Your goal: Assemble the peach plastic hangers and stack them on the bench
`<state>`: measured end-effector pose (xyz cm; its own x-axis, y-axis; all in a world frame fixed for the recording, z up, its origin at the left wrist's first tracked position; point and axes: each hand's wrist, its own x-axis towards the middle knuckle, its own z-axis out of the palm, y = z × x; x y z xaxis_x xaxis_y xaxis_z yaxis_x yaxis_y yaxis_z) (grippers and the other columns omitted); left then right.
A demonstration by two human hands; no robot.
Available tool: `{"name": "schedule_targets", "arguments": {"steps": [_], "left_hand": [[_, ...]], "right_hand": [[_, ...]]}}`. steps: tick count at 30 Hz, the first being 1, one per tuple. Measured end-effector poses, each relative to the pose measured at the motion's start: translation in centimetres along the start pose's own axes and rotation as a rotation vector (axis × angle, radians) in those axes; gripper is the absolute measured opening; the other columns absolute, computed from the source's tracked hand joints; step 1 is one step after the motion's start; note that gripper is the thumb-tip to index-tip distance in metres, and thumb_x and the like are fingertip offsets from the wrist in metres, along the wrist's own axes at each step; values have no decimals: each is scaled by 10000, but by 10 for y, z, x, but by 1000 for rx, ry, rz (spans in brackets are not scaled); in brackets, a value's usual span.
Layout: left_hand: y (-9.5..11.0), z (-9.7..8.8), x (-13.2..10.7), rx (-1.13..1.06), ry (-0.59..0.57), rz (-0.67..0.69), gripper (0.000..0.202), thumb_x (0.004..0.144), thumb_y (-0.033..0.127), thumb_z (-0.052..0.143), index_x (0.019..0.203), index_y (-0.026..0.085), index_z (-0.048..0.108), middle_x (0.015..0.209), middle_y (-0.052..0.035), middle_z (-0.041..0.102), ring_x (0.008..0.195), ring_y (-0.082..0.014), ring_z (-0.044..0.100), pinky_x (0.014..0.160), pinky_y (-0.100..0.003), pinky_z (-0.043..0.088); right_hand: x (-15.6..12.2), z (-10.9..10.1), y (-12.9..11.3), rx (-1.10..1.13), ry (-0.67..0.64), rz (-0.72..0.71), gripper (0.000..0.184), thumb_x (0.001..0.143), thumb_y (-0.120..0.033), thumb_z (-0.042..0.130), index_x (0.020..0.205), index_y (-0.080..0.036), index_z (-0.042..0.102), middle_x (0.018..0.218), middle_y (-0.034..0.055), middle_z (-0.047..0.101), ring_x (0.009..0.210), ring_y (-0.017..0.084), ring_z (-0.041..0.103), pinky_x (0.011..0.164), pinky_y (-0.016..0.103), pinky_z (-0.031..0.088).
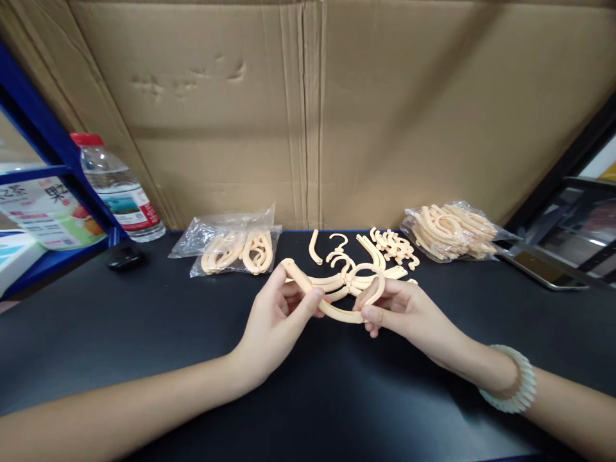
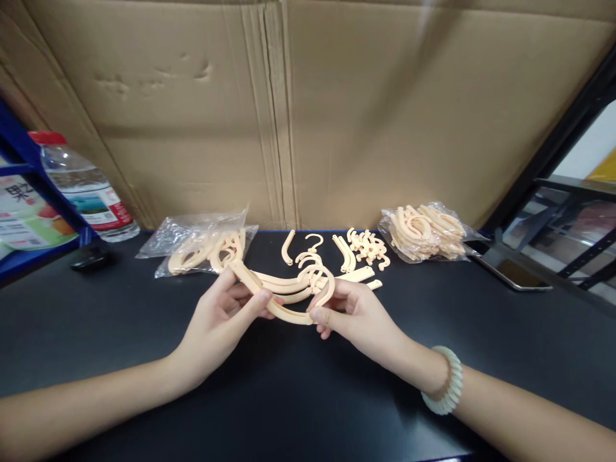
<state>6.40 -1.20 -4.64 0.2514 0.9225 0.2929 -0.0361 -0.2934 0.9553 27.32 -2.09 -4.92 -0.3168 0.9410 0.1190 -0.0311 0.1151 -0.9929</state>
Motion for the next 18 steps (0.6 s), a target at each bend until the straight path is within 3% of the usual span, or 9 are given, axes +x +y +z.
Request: {"name": "schedule_targets", "arguments": {"steps": [4,9,12,15,18], "left_hand": [[3,7,-5,-91,-9,-159,229,904,348,608,989,183,475,856,-22,689,763,-155,684,670,-244,579],[2,17,-14,-206,-117,-278,399,736,283,793,984,176,499,783,-12,700,690,-148,677,658,-243,570],[2,18,-15,-234,-161,-309,321,726,240,797,937,150,573,768,-23,707,699,-141,670,716,-250,558],[4,17,-12,-220,-154,-316,273,756,229,772,985,144,652,846,-39,715,756,-142,656,763,-254,542],[6,15,-10,-174,-195,-328,176,767,222,754,921,148,713,916,-50,709,793,-144,635,765,-239,525]], "right_hand": [[0,2,-1,-10,-21,12,267,695,-370,818,699,-151,666,637,-5,601,517,87,528,464,208,484],[-2,5,1,26,-51,-3,226,724,-357,797,732,-158,691,647,2,634,514,99,567,490,228,518],[-2,3,0,27,-49,6,220,735,-354,789,754,-150,709,646,12,650,520,103,582,500,230,526],[-1,0,-2,9,-22,-14,229,745,-371,778,776,-149,728,618,11,646,508,108,576,489,240,523],[1,-3,-2,-15,35,-49,242,752,-387,772,746,-150,726,587,9,633,495,111,569,481,245,512]]}}
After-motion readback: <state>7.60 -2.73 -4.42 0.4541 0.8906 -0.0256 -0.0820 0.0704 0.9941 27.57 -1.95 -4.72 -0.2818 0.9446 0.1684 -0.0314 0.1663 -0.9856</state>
